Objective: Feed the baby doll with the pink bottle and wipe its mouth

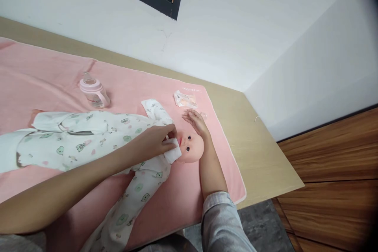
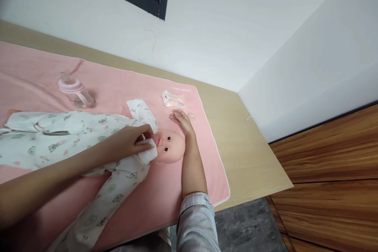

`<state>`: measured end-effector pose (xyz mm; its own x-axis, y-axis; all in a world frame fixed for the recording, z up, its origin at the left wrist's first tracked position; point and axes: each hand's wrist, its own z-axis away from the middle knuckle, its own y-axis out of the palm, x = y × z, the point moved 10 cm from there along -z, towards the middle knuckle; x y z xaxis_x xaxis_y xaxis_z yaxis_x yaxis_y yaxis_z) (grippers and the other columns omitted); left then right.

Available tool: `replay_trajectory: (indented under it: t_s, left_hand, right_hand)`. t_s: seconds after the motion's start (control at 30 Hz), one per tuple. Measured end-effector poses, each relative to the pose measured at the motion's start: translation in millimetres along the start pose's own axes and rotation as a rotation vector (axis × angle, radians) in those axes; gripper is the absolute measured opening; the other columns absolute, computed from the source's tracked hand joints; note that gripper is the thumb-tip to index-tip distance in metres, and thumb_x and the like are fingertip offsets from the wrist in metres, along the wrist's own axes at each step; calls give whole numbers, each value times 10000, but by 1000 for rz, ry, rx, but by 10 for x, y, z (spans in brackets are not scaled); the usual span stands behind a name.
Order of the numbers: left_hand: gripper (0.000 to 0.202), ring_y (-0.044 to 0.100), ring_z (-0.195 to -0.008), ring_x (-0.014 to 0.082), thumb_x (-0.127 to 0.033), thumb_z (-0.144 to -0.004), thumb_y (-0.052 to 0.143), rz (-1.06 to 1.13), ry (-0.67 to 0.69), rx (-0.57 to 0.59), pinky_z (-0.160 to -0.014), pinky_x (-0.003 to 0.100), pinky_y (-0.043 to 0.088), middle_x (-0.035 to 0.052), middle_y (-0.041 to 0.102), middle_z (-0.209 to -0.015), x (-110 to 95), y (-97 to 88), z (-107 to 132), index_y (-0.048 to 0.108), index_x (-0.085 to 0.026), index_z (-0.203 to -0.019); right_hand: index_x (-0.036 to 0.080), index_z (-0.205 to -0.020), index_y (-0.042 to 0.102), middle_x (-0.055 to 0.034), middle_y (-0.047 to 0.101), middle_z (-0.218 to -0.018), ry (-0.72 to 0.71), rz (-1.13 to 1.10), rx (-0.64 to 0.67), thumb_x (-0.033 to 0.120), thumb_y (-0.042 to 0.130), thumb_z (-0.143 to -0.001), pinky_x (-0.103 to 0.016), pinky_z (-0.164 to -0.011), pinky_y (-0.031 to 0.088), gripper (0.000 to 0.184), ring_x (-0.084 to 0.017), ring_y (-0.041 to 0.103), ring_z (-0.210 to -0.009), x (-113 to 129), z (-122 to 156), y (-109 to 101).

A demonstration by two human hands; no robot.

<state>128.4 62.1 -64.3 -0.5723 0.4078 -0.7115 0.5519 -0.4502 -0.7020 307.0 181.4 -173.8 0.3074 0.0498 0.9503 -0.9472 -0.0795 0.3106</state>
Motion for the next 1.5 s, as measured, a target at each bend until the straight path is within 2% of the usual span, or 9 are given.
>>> replay_trajectory:
  t_s: [0.13, 0.27, 0.53, 0.8, 1.0, 1.23, 1.5]
  left_hand:
    - [102, 612, -713, 215, -296, -801, 539, -9, 2, 5, -618, 297, 397, -4, 661, -759, -4, 10, -3, 528, -225, -873]
    - [158, 628, -748, 214, -266, -801, 531, 1, -9, -19, -639, 293, 404, -8, 679, -846, 10, -10, 5, 493, -232, -951]
    - [185, 624, -746, 196, -209, -796, 503, -39, 53, -142, -664, 297, 405, -11, 676, -947, -36, -103, 13, 470, -231, -977]
    - [166, 613, -797, 185, -190, -785, 530, 10, 114, -237, -679, 286, 420, -23, 657, -898, -83, -162, 2, 518, -232, -945]
    - [153, 629, -839, 186, -183, -780, 540, 27, 120, -252, -703, 286, 436, -26, 669, -917, -84, -152, -17, 542, -228, -926]
    - [173, 634, -775, 175, -130, -751, 519, 13, 144, -288, -698, 273, 446, -30, 683, -882, -127, -166, -27, 547, -221, -895]
    - [236, 653, -831, 176, -124, -771, 519, 53, 167, -299, -704, 267, 459, -32, 698, -890, -144, -118, -64, 536, -228, -982]
  right_hand:
    - [172, -1014, 627, -29, 726, -881, -9, 9, 2, 282, 688, -796, -352, -992, 529, 252, -133, 711, -870, 0, -2, -2]
    - [181, -1020, 627, -20, 728, -896, -29, 26, 24, 324, 713, -770, -357, -996, 528, 301, -140, 709, -891, -7, -21, -9]
    - [199, -1014, 631, -24, 720, -912, -16, 39, 25, 376, 751, -731, -390, -1033, 509, 355, -168, 703, -922, -51, -56, -45]
    - [209, -1023, 623, -26, 706, -923, -8, 60, 23, 390, 736, -743, -413, -1062, 482, 352, -169, 694, -941, -51, -47, -40]
    - [208, -1027, 618, -24, 702, -918, -7, 59, 23, 395, 740, -735, -414, -1060, 483, 368, -167, 693, -938, -60, -54, -48]
    - [205, -1028, 624, -28, 704, -935, -8, 52, 20, 395, 738, -737, -410, -1055, 486, 366, -169, 696, -935, -45, -39, -33]
    - [209, -1020, 622, -25, 707, -925, -11, 72, 27, 396, 721, -749, -399, -1051, 488, 344, -162, 693, -935, -26, -25, -12]
